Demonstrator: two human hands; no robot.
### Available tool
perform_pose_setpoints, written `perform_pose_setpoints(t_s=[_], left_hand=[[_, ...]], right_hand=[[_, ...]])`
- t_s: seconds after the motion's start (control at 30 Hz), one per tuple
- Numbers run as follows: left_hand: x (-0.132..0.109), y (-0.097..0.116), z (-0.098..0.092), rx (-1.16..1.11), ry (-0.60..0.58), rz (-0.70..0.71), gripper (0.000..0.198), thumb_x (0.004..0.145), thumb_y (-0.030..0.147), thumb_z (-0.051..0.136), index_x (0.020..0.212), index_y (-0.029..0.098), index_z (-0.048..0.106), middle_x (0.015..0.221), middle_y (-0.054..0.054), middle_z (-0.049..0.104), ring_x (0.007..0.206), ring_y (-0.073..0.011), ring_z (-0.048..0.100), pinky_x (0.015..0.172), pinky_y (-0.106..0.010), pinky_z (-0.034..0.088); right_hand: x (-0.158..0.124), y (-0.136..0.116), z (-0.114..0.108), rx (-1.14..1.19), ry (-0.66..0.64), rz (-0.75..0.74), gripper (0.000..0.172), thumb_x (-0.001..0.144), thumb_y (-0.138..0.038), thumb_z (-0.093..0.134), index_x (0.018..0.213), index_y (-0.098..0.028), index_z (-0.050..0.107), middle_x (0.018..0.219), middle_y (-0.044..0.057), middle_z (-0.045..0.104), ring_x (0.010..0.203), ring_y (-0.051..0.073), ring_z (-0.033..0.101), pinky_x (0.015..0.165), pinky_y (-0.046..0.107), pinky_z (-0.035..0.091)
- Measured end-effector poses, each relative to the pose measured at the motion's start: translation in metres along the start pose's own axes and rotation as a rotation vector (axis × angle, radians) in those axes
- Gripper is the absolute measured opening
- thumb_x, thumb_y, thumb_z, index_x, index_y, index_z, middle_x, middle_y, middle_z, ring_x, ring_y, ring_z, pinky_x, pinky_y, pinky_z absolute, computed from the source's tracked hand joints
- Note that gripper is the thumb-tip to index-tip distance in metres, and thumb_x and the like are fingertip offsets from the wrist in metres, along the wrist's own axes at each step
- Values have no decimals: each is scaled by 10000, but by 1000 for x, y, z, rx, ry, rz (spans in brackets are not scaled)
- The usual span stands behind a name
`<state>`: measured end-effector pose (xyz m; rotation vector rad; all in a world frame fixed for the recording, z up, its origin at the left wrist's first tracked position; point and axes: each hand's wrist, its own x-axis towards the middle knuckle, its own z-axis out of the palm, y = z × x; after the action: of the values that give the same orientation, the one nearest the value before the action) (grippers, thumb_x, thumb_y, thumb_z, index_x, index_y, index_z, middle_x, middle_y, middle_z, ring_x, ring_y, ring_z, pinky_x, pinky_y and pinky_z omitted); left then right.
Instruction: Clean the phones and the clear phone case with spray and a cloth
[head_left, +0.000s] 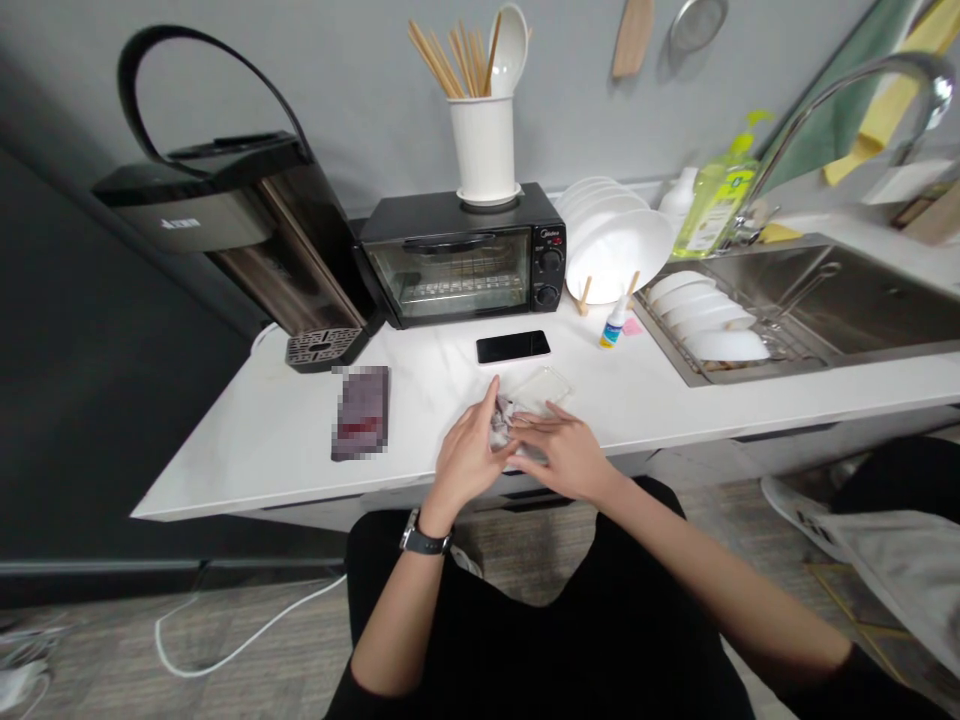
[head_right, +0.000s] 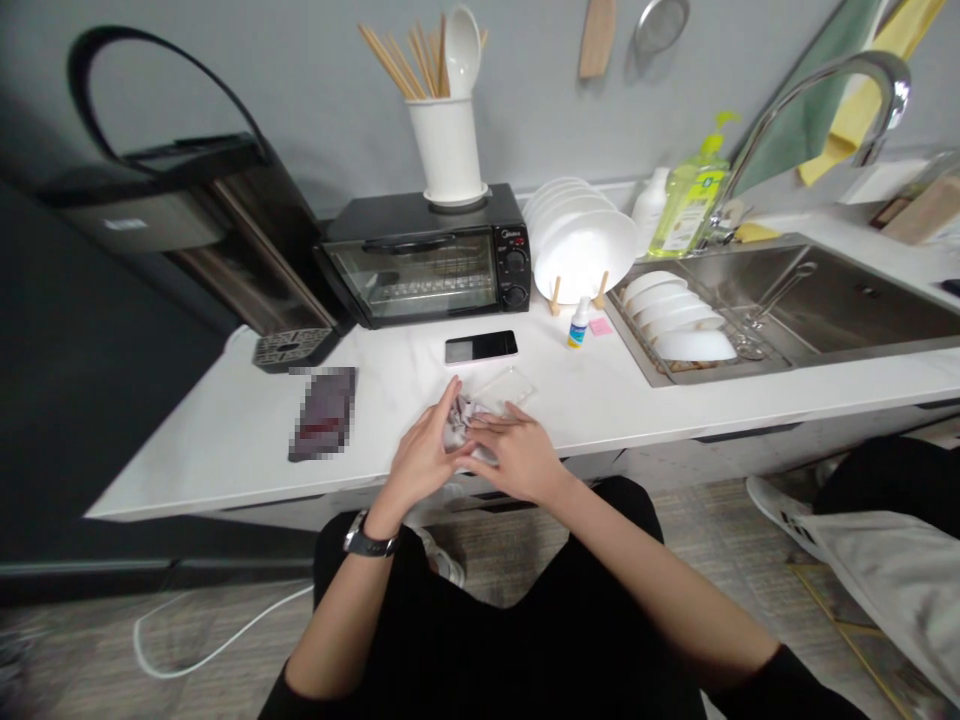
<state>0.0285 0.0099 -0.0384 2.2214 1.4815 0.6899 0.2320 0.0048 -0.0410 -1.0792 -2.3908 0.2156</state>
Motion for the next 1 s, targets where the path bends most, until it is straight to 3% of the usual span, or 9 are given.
perform_pose_setpoints(t_s=[0.17,0.23,0.3,0.4,0.53,0.63,0.73,0.87,1.0], left_hand=[[2,3,1,14,22,0,951,927,405,670,1680,306,97,1572,-98,524,1384,-292,546,1159,-457,441],[2,3,1,14,25,-4,946,928,392,663,1680,307,95,1580,-97,514,1395,-291,535,1163,-459,437],[1,2,0,9,21,-2,938,930,370,648,1682,291,94,1570,-112,517,1386,-288,540,1149,-448,449],[1,0,0,24,3,-13,953,911,333,652,1685,265,101,1491,-136,571,1308,-293,590,1093,-440,488],[2,2,2,47,26,-22,957,912,373,674,1682,281,114,1465,-123,589,1312,-301,586,1108,-457,476],[3,4,2,42,42,-10,945,921,382,665,1680,298,108,1529,-105,548,1363,-300,553,1143,-462,453],[2,4,1,30,30,-17,930,929,364,642,1682,270,106,1528,-125,543,1360,-298,553,1135,-454,463],[2,1,1,45,8,-16,949,917,344,642,1684,217,97,1442,-161,587,1298,-302,587,1088,-449,494],[3,2,2,58,28,-17,940,927,379,651,1682,261,104,1465,-136,583,1333,-307,568,1117,-467,473]], right_hand=[[4,45,-18,-198,76,200,438,1079,-502,453,1213,-212,754,1270,121,759,1184,288,726,1213,567,364],[16,39,-11,-239,91,226,506,1058,-555,473,1213,-159,747,1274,167,749,1192,319,718,1198,572,382],[23,19,-1,-196,66,146,592,1021,-628,505,1229,-121,732,1297,197,732,1253,328,683,1179,529,421],[14,-4,4,-49,10,-2,576,1001,-661,524,1211,-172,743,1288,147,749,1261,282,682,1182,470,438],[-1,26,-14,-64,44,108,417,1075,-522,460,1162,-262,775,1220,53,786,1165,242,736,1201,489,418],[9,50,-20,-213,75,213,448,1083,-502,444,1166,-215,777,1224,103,780,1123,279,752,1194,526,413],[22,33,-6,-195,37,93,539,1035,-584,512,1249,-142,734,1329,172,722,1256,309,684,1176,493,440],[13,2,4,-4,-20,-59,476,1028,-593,530,1214,-216,751,1312,98,744,1250,246,692,1170,427,459],[1,37,-15,-76,36,85,385,1073,-496,483,1134,-276,793,1224,40,785,1154,239,743,1167,463,464]])
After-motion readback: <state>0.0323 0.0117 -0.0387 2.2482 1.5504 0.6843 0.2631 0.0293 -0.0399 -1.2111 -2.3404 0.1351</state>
